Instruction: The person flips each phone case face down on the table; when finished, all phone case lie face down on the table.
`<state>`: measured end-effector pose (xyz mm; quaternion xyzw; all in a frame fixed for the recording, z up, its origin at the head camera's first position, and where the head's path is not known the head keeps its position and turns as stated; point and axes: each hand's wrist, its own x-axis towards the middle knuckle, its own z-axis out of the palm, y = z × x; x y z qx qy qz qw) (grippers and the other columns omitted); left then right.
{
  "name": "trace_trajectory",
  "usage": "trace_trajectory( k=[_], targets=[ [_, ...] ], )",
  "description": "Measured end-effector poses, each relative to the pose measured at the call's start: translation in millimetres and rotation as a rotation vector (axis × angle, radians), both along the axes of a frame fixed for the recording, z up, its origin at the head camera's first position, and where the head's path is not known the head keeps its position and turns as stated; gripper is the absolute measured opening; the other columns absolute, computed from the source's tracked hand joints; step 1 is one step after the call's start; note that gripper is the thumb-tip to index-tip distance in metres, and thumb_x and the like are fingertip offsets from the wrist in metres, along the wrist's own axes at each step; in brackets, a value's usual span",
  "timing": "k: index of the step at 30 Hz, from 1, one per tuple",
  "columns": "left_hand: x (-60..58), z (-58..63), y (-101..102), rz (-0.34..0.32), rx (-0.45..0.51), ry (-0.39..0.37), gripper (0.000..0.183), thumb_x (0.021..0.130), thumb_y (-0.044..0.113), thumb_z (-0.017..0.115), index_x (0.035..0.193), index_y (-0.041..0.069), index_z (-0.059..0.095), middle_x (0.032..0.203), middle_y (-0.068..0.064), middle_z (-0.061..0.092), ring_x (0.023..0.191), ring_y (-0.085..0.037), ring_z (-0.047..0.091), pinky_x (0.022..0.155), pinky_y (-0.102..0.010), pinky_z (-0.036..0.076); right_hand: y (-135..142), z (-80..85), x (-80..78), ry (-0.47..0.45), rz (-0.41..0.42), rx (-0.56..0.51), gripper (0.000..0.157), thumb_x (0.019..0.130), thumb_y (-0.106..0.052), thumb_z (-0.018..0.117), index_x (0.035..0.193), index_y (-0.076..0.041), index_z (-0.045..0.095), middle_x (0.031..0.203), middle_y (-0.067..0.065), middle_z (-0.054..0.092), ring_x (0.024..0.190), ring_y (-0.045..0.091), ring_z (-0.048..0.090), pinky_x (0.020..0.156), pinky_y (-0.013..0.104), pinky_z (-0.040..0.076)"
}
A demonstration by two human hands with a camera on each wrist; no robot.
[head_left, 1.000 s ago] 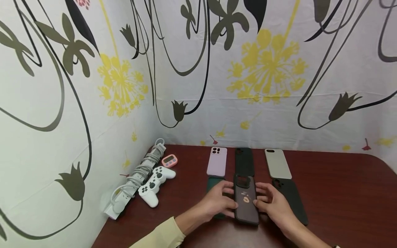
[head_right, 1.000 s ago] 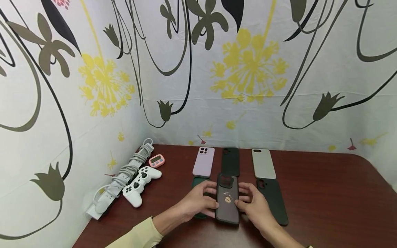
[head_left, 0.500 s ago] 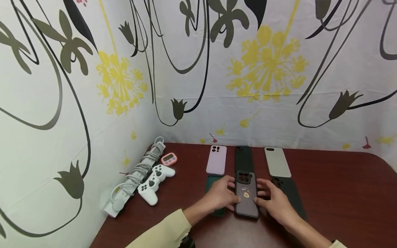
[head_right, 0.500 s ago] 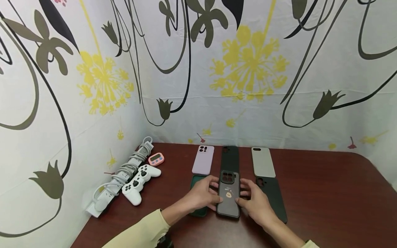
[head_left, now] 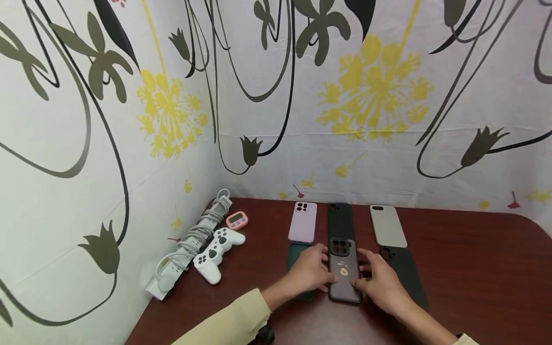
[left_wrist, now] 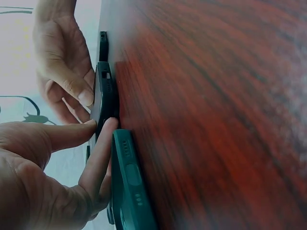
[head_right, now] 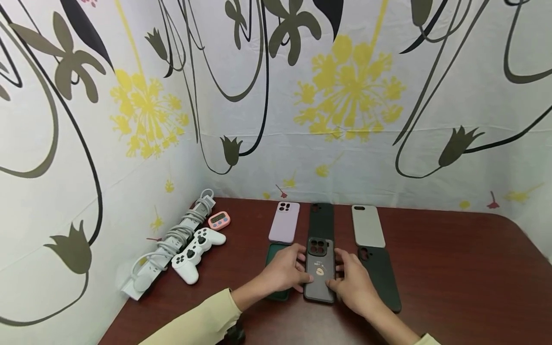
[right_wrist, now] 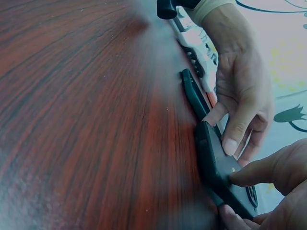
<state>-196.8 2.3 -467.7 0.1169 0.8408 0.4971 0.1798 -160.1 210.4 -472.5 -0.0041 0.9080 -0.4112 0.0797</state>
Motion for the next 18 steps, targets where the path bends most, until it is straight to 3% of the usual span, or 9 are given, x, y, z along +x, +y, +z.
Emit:
trace_trajectory(
  k=[8, 18],
  targets=[
    [-1.3, -0.6, 3.1, -0.013, -0.088, 0.071, 0.074, 0.084, 0.008, 0.090, 0.148, 0.002, 0.053, 0.123, -0.009, 0.062, 0.080, -0.002, 0.064, 0.049, -0.021, 0.060, -2.4, -1.3, 1.6, 0.002, -0.004, 0.003, 0.088, 0.088, -0.011, 0.085, 0.158, 0.007, 0.035, 0.140, 0.030, 0.053, 0.112, 0.035, 0.069, 0.085, 0.044, 0.065],
    [-1.3, 0.8, 5.4, -0.041, -0.230, 0.147, 0.078, 0.085, 0.016, 0.091, 0.151, 0.003, 0.053, 0.122, -0.008, 0.061, 0.078, -0.002, 0.057, 0.050, -0.019, 0.056, -0.8, -4.7, 1.2, 0.038, 0.012, 0.041, 0.086, 0.087, -0.013, 0.086, 0.155, 0.012, 0.040, 0.138, 0.029, 0.054, 0.113, 0.035, 0.067, 0.083, 0.043, 0.063]
  ],
)
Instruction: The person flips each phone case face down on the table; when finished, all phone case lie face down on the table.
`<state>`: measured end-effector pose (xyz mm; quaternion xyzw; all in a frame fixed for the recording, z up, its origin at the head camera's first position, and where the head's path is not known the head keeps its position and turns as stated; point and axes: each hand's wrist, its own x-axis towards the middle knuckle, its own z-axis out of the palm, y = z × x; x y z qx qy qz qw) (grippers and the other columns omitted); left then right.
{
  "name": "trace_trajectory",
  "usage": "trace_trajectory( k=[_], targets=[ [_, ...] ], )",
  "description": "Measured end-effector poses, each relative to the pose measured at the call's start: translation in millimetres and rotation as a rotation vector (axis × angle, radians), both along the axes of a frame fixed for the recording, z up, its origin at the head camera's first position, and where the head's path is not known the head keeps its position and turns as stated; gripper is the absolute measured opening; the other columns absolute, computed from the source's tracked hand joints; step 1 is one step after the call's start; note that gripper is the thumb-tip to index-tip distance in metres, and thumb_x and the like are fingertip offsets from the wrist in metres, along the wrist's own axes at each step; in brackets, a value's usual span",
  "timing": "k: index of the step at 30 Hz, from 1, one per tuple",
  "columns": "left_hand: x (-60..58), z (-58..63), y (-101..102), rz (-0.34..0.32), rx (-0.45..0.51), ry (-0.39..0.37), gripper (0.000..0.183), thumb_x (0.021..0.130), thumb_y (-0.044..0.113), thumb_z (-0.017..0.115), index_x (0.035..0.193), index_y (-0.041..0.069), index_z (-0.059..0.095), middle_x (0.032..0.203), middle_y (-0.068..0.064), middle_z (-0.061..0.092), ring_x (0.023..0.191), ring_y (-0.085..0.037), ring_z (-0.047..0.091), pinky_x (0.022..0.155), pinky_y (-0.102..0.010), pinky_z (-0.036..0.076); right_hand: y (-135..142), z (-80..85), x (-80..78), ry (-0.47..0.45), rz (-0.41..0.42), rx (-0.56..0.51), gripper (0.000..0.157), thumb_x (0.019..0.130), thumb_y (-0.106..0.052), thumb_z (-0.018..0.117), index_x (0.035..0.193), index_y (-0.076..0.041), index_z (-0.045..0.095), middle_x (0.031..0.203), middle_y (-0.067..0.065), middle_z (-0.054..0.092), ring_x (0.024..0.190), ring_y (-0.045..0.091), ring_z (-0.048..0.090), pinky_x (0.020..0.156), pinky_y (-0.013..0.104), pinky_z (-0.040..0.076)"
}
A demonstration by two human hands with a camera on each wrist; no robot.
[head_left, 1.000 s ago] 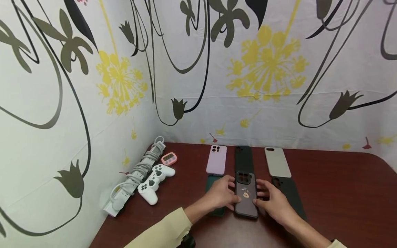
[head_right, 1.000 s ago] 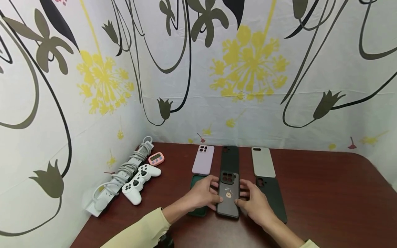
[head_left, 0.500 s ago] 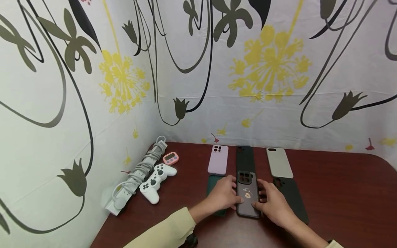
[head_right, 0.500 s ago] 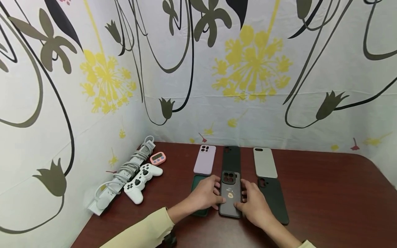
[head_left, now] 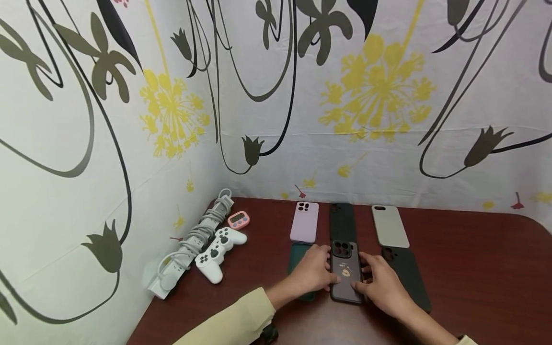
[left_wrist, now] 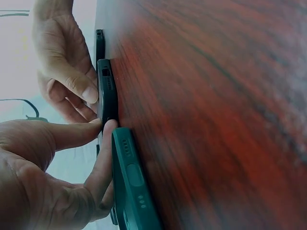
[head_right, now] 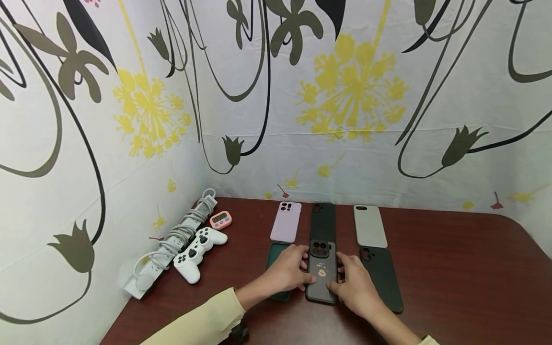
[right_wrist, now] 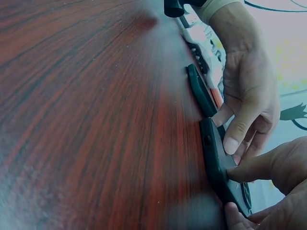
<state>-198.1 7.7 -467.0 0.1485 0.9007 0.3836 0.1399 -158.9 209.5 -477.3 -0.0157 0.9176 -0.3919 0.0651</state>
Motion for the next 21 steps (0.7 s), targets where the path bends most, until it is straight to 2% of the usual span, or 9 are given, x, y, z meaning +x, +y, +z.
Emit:
trace_trajectory(
  k=[6, 17, 21],
  targets=[
    [-0.6, -0.8, 1.7, -0.004, -0.054, 0.031, 0.078, 0.086, 0.020, 0.091, 0.152, 0.005, 0.053, 0.114, -0.004, 0.060, 0.075, -0.003, 0.053, 0.051, -0.018, 0.054, -0.2, -0.9, -2.4, 0.014, 0.006, 0.042, 0.085, 0.086, -0.015, 0.087, 0.153, 0.012, 0.043, 0.134, 0.029, 0.056, 0.112, 0.036, 0.068, 0.082, 0.044, 0.063],
    [-0.3, -1.3, 1.1, -0.012, -0.058, 0.047, 0.080, 0.086, 0.018, 0.091, 0.154, 0.005, 0.051, 0.109, -0.005, 0.057, 0.067, -0.003, 0.054, 0.049, -0.018, 0.054, -1.6, -0.4, -2.0, 0.008, 0.008, 0.047, 0.083, 0.086, -0.014, 0.086, 0.152, 0.013, 0.044, 0.134, 0.030, 0.055, 0.107, 0.032, 0.068, 0.079, 0.042, 0.064],
    [0.2, 1.1, -0.7, -0.016, -0.042, 0.055, 0.081, 0.086, 0.020, 0.091, 0.155, 0.005, 0.049, 0.115, -0.007, 0.059, 0.069, -0.001, 0.057, 0.050, -0.017, 0.054, -1.0, 0.7, -2.2, 0.007, 0.016, 0.058, 0.084, 0.087, -0.018, 0.086, 0.152, 0.013, 0.043, 0.136, 0.031, 0.054, 0.110, 0.036, 0.068, 0.080, 0.043, 0.064]
  ],
)
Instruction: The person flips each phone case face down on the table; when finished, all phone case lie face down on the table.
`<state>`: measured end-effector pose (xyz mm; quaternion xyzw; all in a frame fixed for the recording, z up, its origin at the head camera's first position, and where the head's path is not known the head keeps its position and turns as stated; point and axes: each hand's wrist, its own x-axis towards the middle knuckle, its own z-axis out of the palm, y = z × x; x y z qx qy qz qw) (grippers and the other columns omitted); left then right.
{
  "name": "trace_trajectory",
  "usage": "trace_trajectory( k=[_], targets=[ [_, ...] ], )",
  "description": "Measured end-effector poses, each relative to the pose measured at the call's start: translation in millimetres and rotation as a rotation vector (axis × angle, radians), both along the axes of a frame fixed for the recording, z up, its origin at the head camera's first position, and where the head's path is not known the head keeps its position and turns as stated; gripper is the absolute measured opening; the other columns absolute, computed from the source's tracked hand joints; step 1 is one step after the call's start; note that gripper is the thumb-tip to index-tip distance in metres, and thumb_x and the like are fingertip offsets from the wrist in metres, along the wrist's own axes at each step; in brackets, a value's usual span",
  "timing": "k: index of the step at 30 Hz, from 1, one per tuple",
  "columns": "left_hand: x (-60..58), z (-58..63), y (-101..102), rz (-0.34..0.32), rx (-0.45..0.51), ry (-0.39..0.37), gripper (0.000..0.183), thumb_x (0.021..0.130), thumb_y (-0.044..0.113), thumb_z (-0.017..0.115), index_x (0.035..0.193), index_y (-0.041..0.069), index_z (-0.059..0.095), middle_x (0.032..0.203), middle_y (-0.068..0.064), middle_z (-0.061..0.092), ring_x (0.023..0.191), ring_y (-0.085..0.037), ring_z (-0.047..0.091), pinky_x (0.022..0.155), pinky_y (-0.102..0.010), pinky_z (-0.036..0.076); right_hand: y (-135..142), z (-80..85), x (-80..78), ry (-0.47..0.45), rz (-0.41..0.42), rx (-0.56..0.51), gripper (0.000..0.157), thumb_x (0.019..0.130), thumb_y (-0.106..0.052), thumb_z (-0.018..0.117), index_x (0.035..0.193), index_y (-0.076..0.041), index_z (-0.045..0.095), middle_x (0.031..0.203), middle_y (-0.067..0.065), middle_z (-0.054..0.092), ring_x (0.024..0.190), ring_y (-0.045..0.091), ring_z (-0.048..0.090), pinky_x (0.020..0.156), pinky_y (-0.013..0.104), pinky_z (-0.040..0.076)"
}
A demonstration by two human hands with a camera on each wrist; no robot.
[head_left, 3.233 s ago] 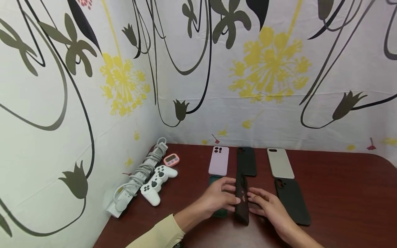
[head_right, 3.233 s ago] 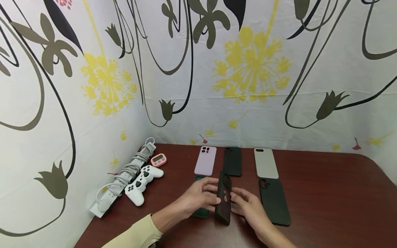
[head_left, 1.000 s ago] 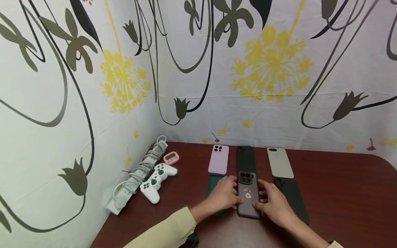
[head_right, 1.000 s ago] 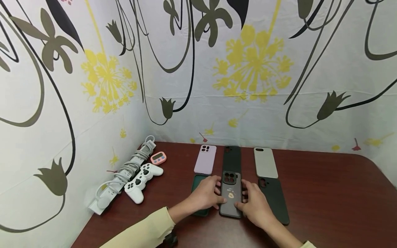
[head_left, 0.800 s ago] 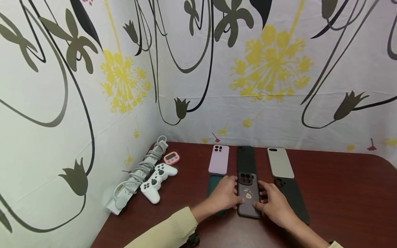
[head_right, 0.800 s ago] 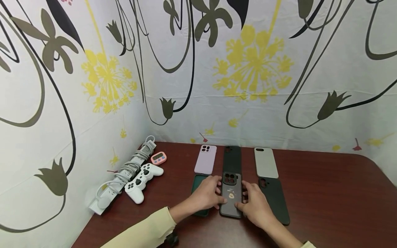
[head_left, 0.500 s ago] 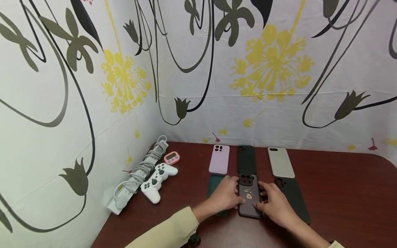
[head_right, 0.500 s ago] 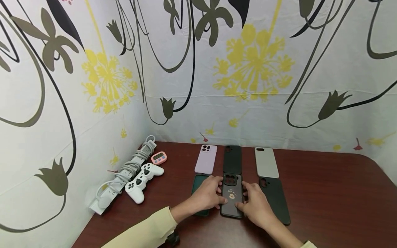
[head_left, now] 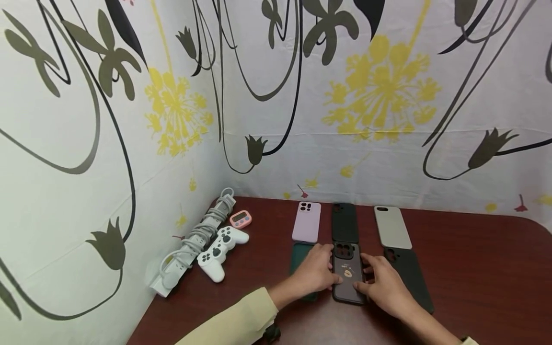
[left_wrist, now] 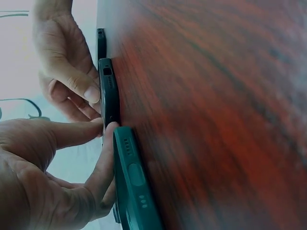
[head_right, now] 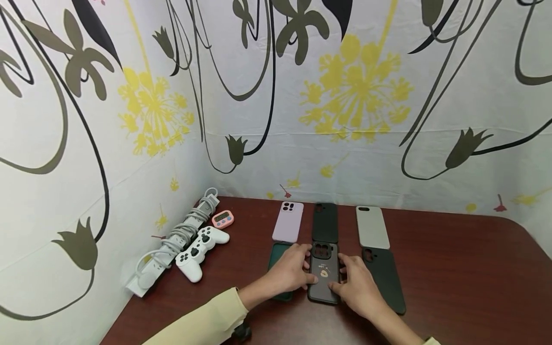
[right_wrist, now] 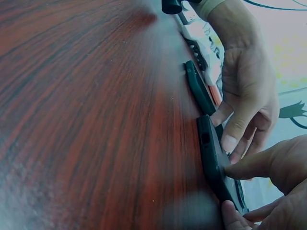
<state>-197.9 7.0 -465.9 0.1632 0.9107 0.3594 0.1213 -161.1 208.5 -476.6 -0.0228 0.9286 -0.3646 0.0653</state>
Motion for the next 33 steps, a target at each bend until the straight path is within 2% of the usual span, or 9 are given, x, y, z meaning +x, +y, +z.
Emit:
trace_trajectory(
  k=[4, 7, 11, 15, 19, 25, 30, 33],
  targets=[
    [-0.8, 5.6, -7, -0.003, 0.083, -0.007, 0.078, 0.089, 0.023, 0.088, 0.154, 0.005, 0.049, 0.131, -0.010, 0.062, 0.086, -0.002, 0.067, 0.059, -0.017, 0.057, -2, 2.8, -0.4, 0.010, -0.002, 0.025, 0.087, 0.090, -0.030, 0.085, 0.154, 0.011, 0.041, 0.137, 0.031, 0.053, 0.115, 0.038, 0.066, 0.083, 0.047, 0.063],
    [-3.2, 10.3, -18, 0.017, 0.181, -0.020, 0.075, 0.093, 0.026, 0.085, 0.156, 0.010, 0.049, 0.141, -0.010, 0.064, 0.098, -0.005, 0.072, 0.067, -0.019, 0.060, -8, 6.0, 1.1, 0.036, -0.024, 0.024, 0.087, 0.093, -0.037, 0.082, 0.156, 0.006, 0.039, 0.139, 0.029, 0.052, 0.116, 0.038, 0.064, 0.086, 0.051, 0.061],
    [-6.8, 15.2, -37, 0.055, 0.291, -0.037, 0.072, 0.095, 0.027, 0.082, 0.157, 0.015, 0.047, 0.147, -0.011, 0.063, 0.101, -0.008, 0.073, 0.071, -0.023, 0.063, -18, 7.4, 5.6, 0.104, -0.043, -0.039, 0.079, 0.096, -0.030, 0.079, 0.157, 0.000, 0.038, 0.141, 0.028, 0.051, 0.120, 0.041, 0.063, 0.093, 0.056, 0.060],
    [-8.9, 18.4, -60, 0.087, 0.290, -0.014, 0.071, 0.096, 0.030, 0.081, 0.156, 0.015, 0.047, 0.147, -0.011, 0.062, 0.106, -0.012, 0.073, 0.075, -0.027, 0.064, -30, 6.7, 9.6, 0.166, -0.032, -0.114, 0.070, 0.097, -0.017, 0.077, 0.156, -0.002, 0.041, 0.142, 0.025, 0.051, 0.126, 0.040, 0.060, 0.100, 0.055, 0.059],
    [-9.2, 19.0, -80, 0.121, 0.233, 0.016, 0.070, 0.095, 0.032, 0.081, 0.155, 0.012, 0.049, 0.145, -0.011, 0.063, 0.114, -0.018, 0.071, 0.082, -0.032, 0.064, -41, 6.3, 10.1, 0.180, -0.001, -0.146, 0.066, 0.097, -0.013, 0.076, 0.154, -0.002, 0.045, 0.142, 0.023, 0.053, 0.123, 0.037, 0.063, 0.096, 0.047, 0.062],
    [-6.2, 14.6, -102, 0.151, 0.240, -0.045, 0.076, 0.094, 0.027, 0.082, 0.157, 0.007, 0.045, 0.144, -0.017, 0.061, 0.118, -0.027, 0.068, 0.077, -0.037, 0.067, -59, 7.0, 6.2, 0.103, 0.048, -0.175, 0.069, 0.095, -0.014, 0.080, 0.154, -0.002, 0.046, 0.140, 0.022, 0.056, 0.120, 0.033, 0.067, 0.093, 0.040, 0.065],
    [-1.1, 11.0, -112, 0.156, 0.254, -0.149, 0.083, 0.092, 0.024, 0.085, 0.159, 0.006, 0.040, 0.145, -0.020, 0.061, 0.103, -0.025, 0.074, 0.070, -0.038, 0.068, -76, 9.4, 3.9, -0.002, 0.055, -0.230, 0.074, 0.093, -0.019, 0.083, 0.156, -0.004, 0.046, 0.142, 0.021, 0.056, 0.117, 0.032, 0.071, 0.091, 0.042, 0.065],
    [1.8, 9.2, -114, 0.149, 0.246, -0.183, 0.082, 0.091, 0.022, 0.086, 0.158, 0.004, 0.041, 0.143, -0.019, 0.062, 0.101, -0.024, 0.075, 0.068, -0.039, 0.068, -86, 11.5, 3.0, -0.061, 0.045, -0.271, 0.078, 0.094, -0.024, 0.082, 0.157, -0.002, 0.044, 0.143, 0.021, 0.057, 0.118, 0.032, 0.070, 0.092, 0.045, 0.065]
  ],
)
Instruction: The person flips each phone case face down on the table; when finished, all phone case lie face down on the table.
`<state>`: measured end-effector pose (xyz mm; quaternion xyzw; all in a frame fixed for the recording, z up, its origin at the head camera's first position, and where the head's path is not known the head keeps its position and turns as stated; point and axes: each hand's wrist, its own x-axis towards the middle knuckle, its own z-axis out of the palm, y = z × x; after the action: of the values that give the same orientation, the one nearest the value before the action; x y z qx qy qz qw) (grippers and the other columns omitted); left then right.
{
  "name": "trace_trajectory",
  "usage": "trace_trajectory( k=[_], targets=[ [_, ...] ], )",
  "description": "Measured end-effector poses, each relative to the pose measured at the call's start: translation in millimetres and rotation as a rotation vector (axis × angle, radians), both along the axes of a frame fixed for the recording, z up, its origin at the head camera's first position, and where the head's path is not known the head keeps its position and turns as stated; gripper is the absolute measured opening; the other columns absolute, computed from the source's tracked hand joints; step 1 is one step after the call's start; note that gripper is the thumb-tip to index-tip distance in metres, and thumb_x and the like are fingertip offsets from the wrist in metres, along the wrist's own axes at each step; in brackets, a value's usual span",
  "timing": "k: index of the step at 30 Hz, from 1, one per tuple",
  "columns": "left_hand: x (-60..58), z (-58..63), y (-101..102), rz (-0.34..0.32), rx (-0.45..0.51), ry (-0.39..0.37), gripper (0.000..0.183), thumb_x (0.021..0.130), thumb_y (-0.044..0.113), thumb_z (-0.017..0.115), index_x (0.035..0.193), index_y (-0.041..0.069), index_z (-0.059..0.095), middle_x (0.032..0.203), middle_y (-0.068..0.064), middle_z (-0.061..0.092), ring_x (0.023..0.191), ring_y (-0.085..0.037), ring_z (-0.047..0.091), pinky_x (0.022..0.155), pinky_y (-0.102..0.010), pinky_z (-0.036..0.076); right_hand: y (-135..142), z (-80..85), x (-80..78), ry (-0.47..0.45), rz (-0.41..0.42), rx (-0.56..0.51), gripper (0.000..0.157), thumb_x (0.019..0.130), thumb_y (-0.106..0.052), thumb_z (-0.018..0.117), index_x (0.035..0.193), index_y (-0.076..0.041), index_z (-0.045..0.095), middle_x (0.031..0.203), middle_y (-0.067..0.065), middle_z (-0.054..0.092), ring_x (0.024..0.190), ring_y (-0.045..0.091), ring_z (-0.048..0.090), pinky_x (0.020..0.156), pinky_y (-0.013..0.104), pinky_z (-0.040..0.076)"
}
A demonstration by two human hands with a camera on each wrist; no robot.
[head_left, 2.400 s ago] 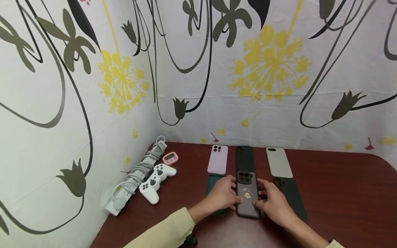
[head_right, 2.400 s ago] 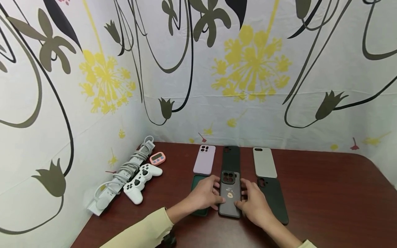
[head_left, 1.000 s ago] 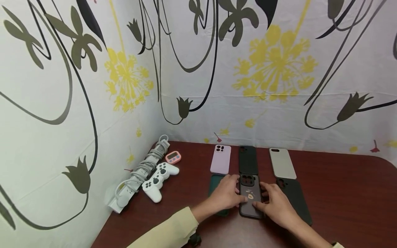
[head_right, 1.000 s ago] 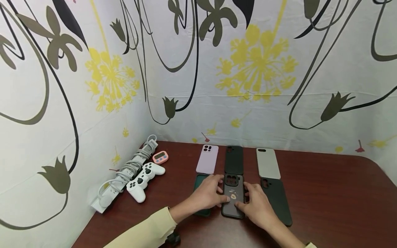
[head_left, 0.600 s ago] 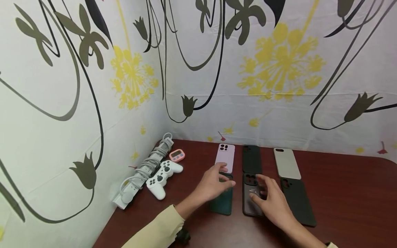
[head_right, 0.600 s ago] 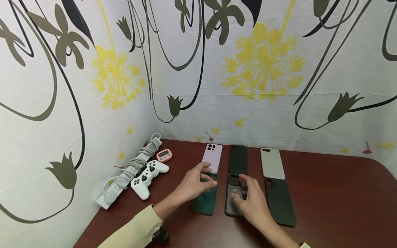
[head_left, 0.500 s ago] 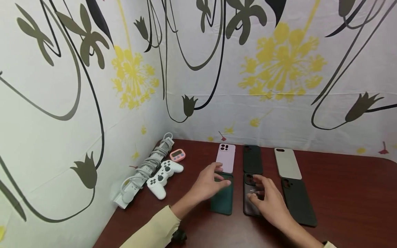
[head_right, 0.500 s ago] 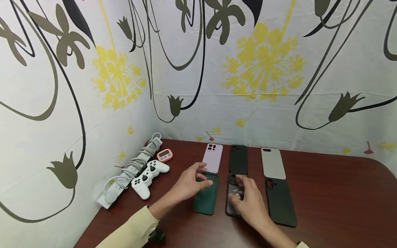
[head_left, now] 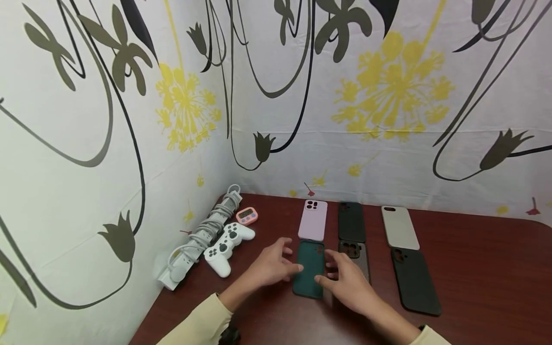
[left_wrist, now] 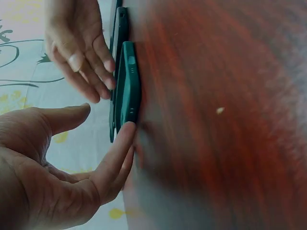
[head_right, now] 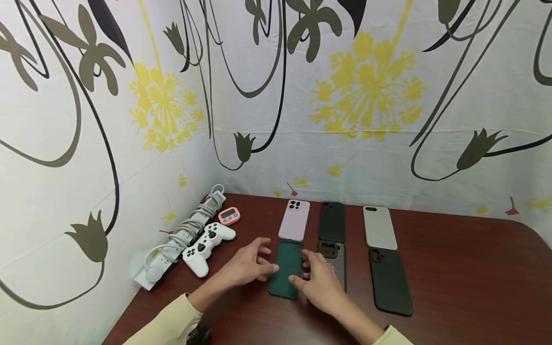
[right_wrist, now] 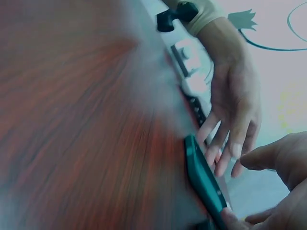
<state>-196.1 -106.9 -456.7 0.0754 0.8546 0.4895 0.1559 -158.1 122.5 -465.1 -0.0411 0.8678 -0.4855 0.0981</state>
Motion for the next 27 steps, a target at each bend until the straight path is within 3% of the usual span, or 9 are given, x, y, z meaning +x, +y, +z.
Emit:
trace_trajectory(
  k=[5, 16, 23, 27],
  targets=[
    [1.2, -1.9, 1, -0.018, 0.003, 0.001, 0.080, 0.090, 0.020, 0.086, 0.156, 0.003, 0.044, 0.143, -0.019, 0.062, 0.114, -0.029, 0.070, 0.068, -0.040, 0.068, -12, 3.8, -0.2, -0.044, -0.014, -0.002, 0.088, 0.093, -0.029, 0.083, 0.160, 0.004, 0.036, 0.147, 0.027, 0.056, 0.121, 0.038, 0.069, 0.092, 0.050, 0.065],
    [-3.4, -5.6, 5, -0.030, 0.036, -0.040, 0.077, 0.090, 0.020, 0.086, 0.155, 0.004, 0.046, 0.144, -0.016, 0.061, 0.117, -0.027, 0.067, 0.069, -0.039, 0.068, -15, 2.5, -1.6, -0.088, -0.044, 0.017, 0.094, 0.093, -0.033, 0.082, 0.162, 0.006, 0.031, 0.150, 0.029, 0.054, 0.124, 0.040, 0.067, 0.094, 0.053, 0.063],
    [-9.4, -8.6, 11, -0.069, -0.029, 0.018, 0.076, 0.093, 0.024, 0.084, 0.155, 0.004, 0.046, 0.143, -0.017, 0.058, 0.108, -0.024, 0.064, 0.063, -0.035, 0.066, -18, 2.9, -5.2, -0.076, -0.037, -0.059, 0.097, 0.094, -0.034, 0.082, 0.162, 0.009, 0.027, 0.153, 0.030, 0.052, 0.135, 0.043, 0.061, 0.104, 0.054, 0.060],
    [-12.3, -9.5, 15, -0.072, -0.057, 0.050, 0.076, 0.094, 0.026, 0.083, 0.156, 0.006, 0.045, 0.140, -0.017, 0.057, 0.100, -0.021, 0.062, 0.056, -0.032, 0.064, -19, 3.7, -7.0, -0.068, -0.050, -0.092, 0.096, 0.095, -0.031, 0.081, 0.161, 0.010, 0.026, 0.150, 0.032, 0.053, 0.131, 0.043, 0.063, 0.100, 0.052, 0.062]
  ],
)
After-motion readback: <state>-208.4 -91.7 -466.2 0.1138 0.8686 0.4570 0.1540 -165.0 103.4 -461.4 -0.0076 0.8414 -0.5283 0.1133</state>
